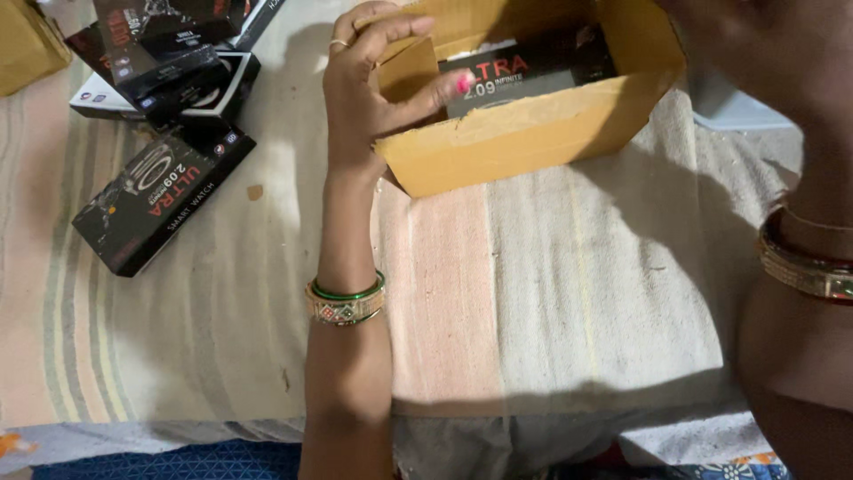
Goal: The person places smartwatch boxes into small cardboard shipping boxes, folds the flaps, and seals them with packing tape. They repeat this process for several units, occasionally opening a product box to check the contents before resealing it.
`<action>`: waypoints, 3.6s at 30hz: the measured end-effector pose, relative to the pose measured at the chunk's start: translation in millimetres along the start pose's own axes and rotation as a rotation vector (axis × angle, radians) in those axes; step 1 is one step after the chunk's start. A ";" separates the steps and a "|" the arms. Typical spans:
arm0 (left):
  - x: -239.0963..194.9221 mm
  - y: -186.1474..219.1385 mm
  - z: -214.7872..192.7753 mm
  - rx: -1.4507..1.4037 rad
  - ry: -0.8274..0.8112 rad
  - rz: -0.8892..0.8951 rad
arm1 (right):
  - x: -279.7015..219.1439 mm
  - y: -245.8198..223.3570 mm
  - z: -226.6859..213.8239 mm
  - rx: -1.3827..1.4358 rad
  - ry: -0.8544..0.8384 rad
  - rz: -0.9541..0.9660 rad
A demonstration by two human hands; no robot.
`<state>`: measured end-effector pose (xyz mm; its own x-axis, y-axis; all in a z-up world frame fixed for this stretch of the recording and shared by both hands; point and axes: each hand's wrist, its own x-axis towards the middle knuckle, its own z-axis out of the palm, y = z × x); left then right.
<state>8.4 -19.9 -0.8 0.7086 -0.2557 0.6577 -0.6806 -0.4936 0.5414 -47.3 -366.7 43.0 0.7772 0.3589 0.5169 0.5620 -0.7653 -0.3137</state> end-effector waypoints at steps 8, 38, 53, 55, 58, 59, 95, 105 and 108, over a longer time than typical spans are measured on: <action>-8.7 -7.1 -0.9 -0.048 -0.118 0.007 | 18.2 15.1 -10.0 0.341 -0.128 0.205; -10.0 -2.5 -47.6 -0.740 -0.210 -0.124 | 32.0 -24.2 -4.2 0.229 -0.212 0.346; -5.8 -7.2 -41.5 -0.301 -0.377 -0.275 | 42.6 -37.6 15.1 0.114 -0.301 0.417; -7.5 -6.9 -43.2 -0.343 -0.357 -0.268 | 42.7 -37.2 17.5 0.108 -0.326 0.478; -7.2 -4.5 -40.4 -0.358 -0.338 -0.333 | 41.6 -36.8 17.5 0.103 -0.337 0.497; -6.5 -3.1 -38.6 -0.355 -0.333 -0.368 | 41.4 -37.3 16.8 0.102 -0.336 0.492; 76.9 170.6 212.7 0.509 -0.289 0.160 | -56.4 47.0 -35.6 -0.104 0.480 0.487; 52.0 176.8 196.9 0.531 -0.302 0.169 | -98.3 10.8 -19.4 0.254 0.506 0.751; 53.0 179.6 193.4 0.499 -0.275 0.191 | -96.4 9.0 -21.5 0.729 0.575 0.675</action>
<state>-40.3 -282.8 30.0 0.6502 -0.5512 0.5229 -0.6782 -0.7314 0.0723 -123.3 -419.7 7.5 0.8437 -0.4475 0.2965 0.2556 -0.1507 -0.9550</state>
